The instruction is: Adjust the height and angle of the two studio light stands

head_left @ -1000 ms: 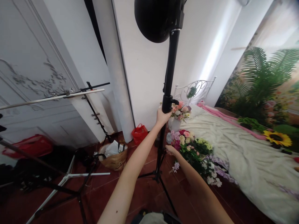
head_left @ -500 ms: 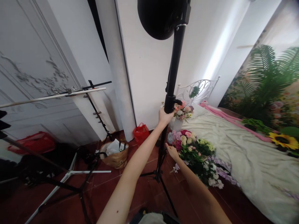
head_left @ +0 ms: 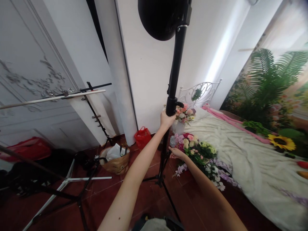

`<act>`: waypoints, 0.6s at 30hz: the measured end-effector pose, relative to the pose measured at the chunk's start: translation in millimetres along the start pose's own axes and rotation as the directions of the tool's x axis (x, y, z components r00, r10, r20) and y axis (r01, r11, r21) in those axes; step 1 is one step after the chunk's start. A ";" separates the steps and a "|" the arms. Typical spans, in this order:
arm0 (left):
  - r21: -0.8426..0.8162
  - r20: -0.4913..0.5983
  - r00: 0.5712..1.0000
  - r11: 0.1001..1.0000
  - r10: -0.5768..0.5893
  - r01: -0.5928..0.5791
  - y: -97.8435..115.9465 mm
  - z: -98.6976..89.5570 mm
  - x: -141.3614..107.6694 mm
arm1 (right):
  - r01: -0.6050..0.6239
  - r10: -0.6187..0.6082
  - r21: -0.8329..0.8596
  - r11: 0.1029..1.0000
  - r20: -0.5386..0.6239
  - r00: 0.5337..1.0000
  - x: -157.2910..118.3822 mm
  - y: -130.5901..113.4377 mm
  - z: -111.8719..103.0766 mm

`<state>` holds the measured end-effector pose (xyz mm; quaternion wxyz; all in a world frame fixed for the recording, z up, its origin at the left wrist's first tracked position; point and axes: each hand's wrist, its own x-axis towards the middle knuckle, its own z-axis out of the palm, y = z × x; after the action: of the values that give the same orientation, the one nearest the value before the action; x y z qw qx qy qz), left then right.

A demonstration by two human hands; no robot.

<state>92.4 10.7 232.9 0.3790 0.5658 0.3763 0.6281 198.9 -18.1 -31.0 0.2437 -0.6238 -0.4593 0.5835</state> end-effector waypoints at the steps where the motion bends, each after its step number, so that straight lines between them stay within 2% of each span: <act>1: 0.004 -0.003 1.000 1.000 0.000 0.000 -0.3 0.1 0.1 | -0.020 0.020 0.004 1.000 0.011 1.000 -1.6 -1.6 -0.4; 6: 0.076 -0.028 0.997 0.995 0.066 -0.063 0.4 0.9 0.2 | -0.064 0.064 0.067 0.996 0.007 0.998 -9.3 -6.7 1.0; 9: 0.072 -0.038 0.996 0.994 0.080 -0.078 2.0 1.7 -0.4 | -0.043 0.047 0.153 0.987 -0.028 0.998 -9.9 -2.0 7.9; 13: 0.034 -0.019 0.999 0.999 0.031 -0.031 2.0 2.8 -1.8 | 0.114 -0.052 0.324 0.939 -0.194 0.980 -3.9 13.8 23.3; 15: 0.024 -0.023 1.000 1.000 0.010 -0.009 -0.2 3.3 -2.6 | 0.202 -0.104 0.348 0.915 -0.278 0.955 -0.8 21.8 31.3; 18: 0.012 -0.042 0.999 1.000 -0.008 0.008 -8.0 3.1 -4.2 | 0.287 -0.158 0.364 0.886 -0.345 0.925 0.4 29.8 39.4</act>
<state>96.2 10.5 224.0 0.3699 0.5534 0.3903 0.6361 170.0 -40.5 -64.2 0.5026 -0.5841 -0.3534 0.5304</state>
